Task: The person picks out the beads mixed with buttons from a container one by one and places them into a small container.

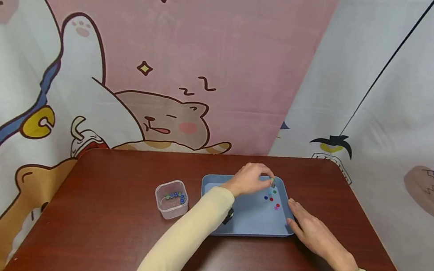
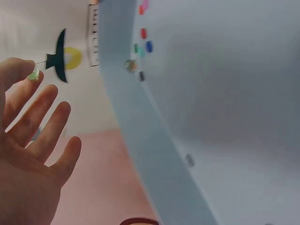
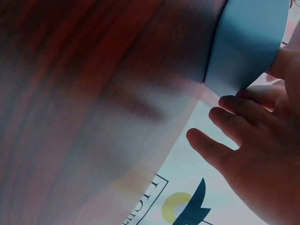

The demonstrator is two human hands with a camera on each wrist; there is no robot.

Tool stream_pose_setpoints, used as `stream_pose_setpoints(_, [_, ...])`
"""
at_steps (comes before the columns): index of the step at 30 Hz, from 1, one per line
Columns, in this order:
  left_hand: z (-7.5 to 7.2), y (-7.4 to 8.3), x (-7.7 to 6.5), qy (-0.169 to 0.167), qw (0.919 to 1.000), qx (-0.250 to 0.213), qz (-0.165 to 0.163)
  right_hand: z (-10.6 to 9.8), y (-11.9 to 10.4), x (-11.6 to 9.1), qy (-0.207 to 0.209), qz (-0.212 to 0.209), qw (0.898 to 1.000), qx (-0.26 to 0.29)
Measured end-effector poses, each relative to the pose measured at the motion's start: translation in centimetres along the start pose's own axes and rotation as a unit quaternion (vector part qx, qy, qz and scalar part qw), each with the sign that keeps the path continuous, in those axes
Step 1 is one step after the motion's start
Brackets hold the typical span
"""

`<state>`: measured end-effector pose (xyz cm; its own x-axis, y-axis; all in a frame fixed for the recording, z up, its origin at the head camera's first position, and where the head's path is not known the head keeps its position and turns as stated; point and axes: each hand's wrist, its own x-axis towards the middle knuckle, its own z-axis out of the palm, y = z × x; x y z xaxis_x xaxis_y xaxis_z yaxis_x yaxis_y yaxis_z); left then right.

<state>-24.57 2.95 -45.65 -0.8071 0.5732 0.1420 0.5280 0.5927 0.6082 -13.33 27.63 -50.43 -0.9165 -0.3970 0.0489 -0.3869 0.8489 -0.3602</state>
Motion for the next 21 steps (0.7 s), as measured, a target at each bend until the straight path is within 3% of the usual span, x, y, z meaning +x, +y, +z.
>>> stream_pose_setpoints(6, [-2.5, 0.2, -1.3, 0.027, 0.9993, -0.022, 0.016, -0.1, -0.1, 0.1, -0.008, 0.006, 1.000, 0.003])
stream_pose_setpoints(14, [-5.9, 0.6, -3.4, 0.091, 0.9929, -0.068, 0.033, -0.1, -0.2, 0.1, -0.010, 0.007, 1.000, 0.003])
stream_pose_setpoints(21, [-7.7, 0.2, -6.1, 0.112, 0.9912, -0.056, 0.042, 0.0, -0.2, 0.1, -0.012, 0.005, 1.000, -0.001])
